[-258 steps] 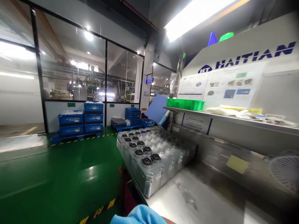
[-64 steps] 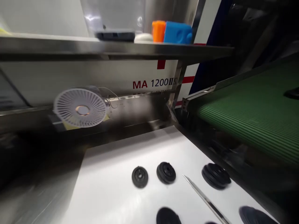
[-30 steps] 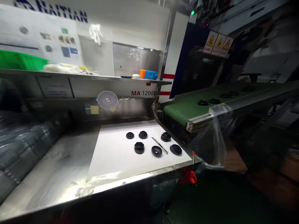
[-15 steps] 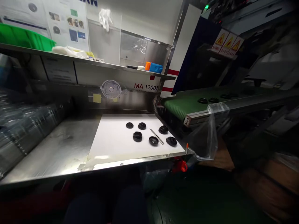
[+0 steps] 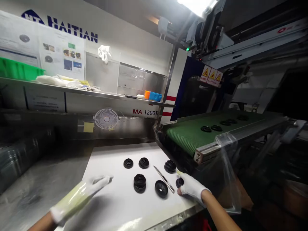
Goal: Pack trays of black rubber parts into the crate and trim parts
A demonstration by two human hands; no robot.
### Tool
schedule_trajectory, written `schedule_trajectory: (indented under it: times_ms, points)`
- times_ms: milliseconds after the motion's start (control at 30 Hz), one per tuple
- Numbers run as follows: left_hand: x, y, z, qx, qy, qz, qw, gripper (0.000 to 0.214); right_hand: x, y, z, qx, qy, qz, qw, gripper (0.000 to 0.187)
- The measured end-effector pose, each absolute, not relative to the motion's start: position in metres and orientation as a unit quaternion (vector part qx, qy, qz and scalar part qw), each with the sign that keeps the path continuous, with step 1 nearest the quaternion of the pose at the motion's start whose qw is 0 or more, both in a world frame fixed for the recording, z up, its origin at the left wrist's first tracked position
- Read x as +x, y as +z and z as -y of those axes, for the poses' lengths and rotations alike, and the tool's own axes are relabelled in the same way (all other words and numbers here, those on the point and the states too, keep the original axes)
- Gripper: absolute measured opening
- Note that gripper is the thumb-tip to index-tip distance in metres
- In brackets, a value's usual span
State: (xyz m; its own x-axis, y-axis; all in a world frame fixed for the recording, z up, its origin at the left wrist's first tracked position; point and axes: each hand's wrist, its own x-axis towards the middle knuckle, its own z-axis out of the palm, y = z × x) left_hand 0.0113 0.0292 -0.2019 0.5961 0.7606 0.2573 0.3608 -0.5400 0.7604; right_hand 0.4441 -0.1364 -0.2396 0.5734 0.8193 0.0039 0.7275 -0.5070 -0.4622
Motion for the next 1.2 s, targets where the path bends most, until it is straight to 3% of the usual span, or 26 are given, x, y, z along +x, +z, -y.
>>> schedule_trajectory:
  times_ms: [133, 300, 467, 667, 833, 933, 1100, 1200]
  points:
    - [0.045, -0.225, -0.059, 0.782, 0.304, -0.362, 0.407, 0.058, 0.447, -0.249, 0.136, -0.878, 0.096, 0.435, 0.175, 0.071]
    - [0.04, -0.263, -0.074, 0.753, 0.29, -0.405, 0.431, 0.059, 0.455, -0.225, 0.131, -0.868, 0.082, 0.449, 0.195, 0.045]
    - [0.038, -0.279, -0.082, 0.765, 0.281, -0.391, 0.427, 0.053, 0.471, -0.195, 0.088, -0.857, 0.098, 0.438, 0.254, 0.055]
    - [0.042, -0.278, -0.077, 0.81, 0.274, -0.355, 0.378, 0.041, 0.475, -0.209, 0.051, -0.854, 0.201, 0.409, 0.252, 0.054]
    - [0.038, -0.271, -0.07, 0.812, 0.273, -0.348, 0.381, 0.041, 0.472, -0.217, 0.046, -0.853, 0.186, 0.422, 0.244, 0.042]
    - [0.037, -0.266, -0.067, 0.82, 0.264, -0.342, 0.375, 0.04, 0.47, -0.214, 0.042, -0.852, 0.15, 0.446, 0.23, 0.047]
    - [0.036, -0.262, -0.067, 0.821, 0.286, -0.32, 0.376, 0.039, 0.466, -0.219, 0.037, -0.868, 0.088, 0.454, 0.182, 0.072]
    - [0.036, -0.262, -0.066, 0.817, 0.295, -0.316, 0.383, 0.037, 0.465, -0.228, 0.039, -0.873, 0.064, 0.45, 0.178, 0.075]
